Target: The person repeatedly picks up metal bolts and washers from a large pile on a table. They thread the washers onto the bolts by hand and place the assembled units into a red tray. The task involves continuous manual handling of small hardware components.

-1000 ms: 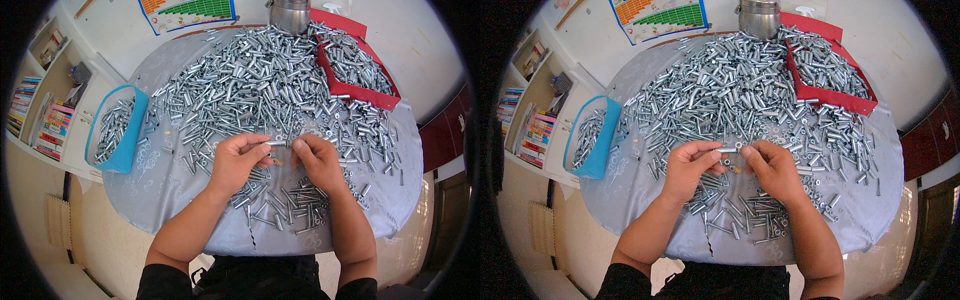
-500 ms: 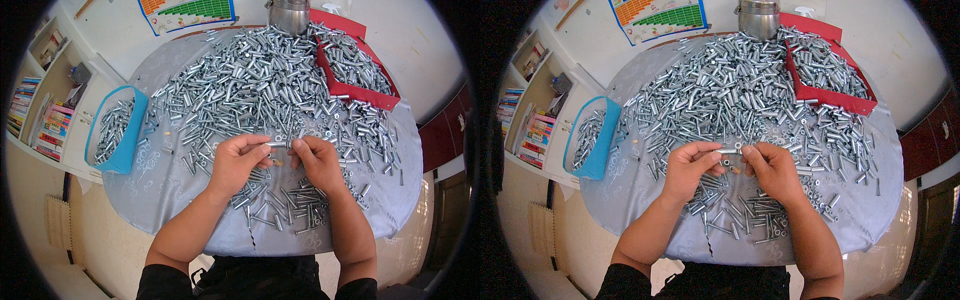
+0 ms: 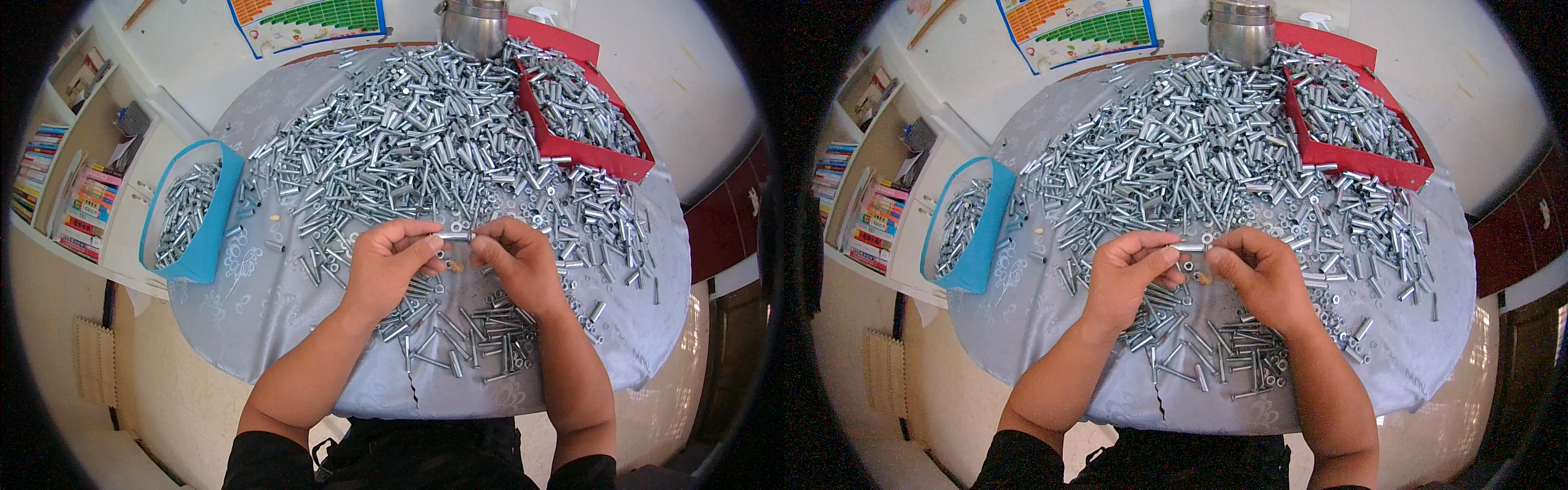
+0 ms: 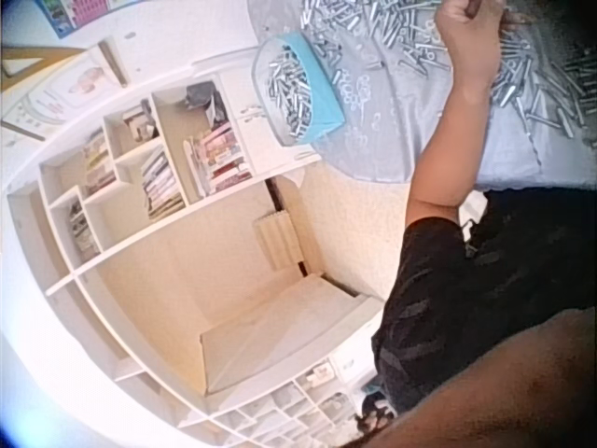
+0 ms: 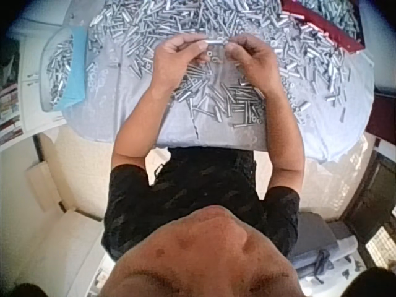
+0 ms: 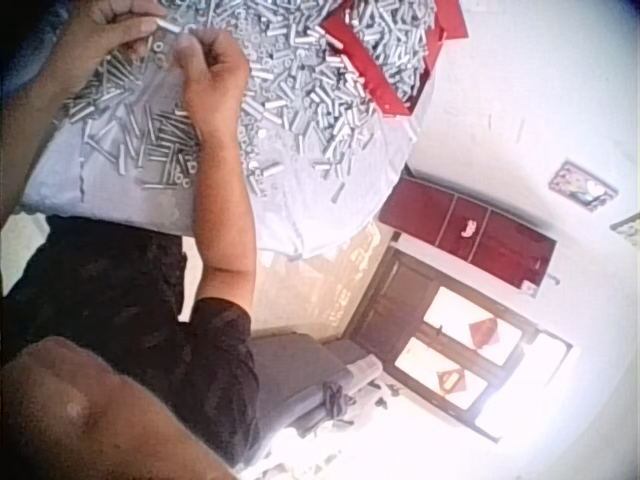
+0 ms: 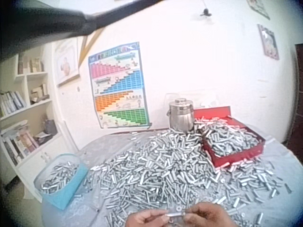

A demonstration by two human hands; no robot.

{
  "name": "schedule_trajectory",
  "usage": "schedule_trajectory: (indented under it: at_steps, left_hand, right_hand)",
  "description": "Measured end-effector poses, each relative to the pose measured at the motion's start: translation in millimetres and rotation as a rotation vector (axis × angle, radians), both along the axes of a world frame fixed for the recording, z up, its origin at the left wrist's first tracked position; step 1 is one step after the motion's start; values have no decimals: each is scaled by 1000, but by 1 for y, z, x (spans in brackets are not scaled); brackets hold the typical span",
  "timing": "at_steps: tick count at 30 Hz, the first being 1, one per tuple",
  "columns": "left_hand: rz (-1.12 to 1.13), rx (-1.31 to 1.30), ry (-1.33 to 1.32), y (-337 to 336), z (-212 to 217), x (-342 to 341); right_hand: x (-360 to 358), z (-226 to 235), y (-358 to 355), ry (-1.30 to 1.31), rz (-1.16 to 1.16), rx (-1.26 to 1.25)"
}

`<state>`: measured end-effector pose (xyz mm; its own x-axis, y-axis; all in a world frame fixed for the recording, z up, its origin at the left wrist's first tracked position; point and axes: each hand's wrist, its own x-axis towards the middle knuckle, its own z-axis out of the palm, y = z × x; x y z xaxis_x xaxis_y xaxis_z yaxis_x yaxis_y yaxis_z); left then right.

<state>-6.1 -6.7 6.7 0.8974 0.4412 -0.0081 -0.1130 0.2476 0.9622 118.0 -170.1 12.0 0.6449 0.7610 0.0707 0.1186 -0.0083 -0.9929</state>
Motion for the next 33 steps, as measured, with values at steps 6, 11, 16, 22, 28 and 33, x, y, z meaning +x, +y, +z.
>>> schedule_trajectory:
  at_steps: [6, 11, 16, 22, 28, 33]
  left_hand:
    - [0, -12, -9, 1, -3, 1]
    - [-3, -15, -5, -1, 0, 0]
    - [6, -14, 2, 0, -1, 0]
    - [6, -13, 10, 0, 0, 0]
    - [-8, 23, 12, -5, 0, 0]
    - [3, -15, -11, -2, 2, -1]
  right_hand:
    - [-7, 5, 4, 167, 4, 142]
    - [4, -3, -2, 41, 44, -1]
    - [-1, 3, -1, 92, 32, -38]
    - [-6, 5, 4, 129, 24, 151]
    - [4, -1, -3, 127, 19, 48]
    - [-2, 7, 0, 176, 8, 126]
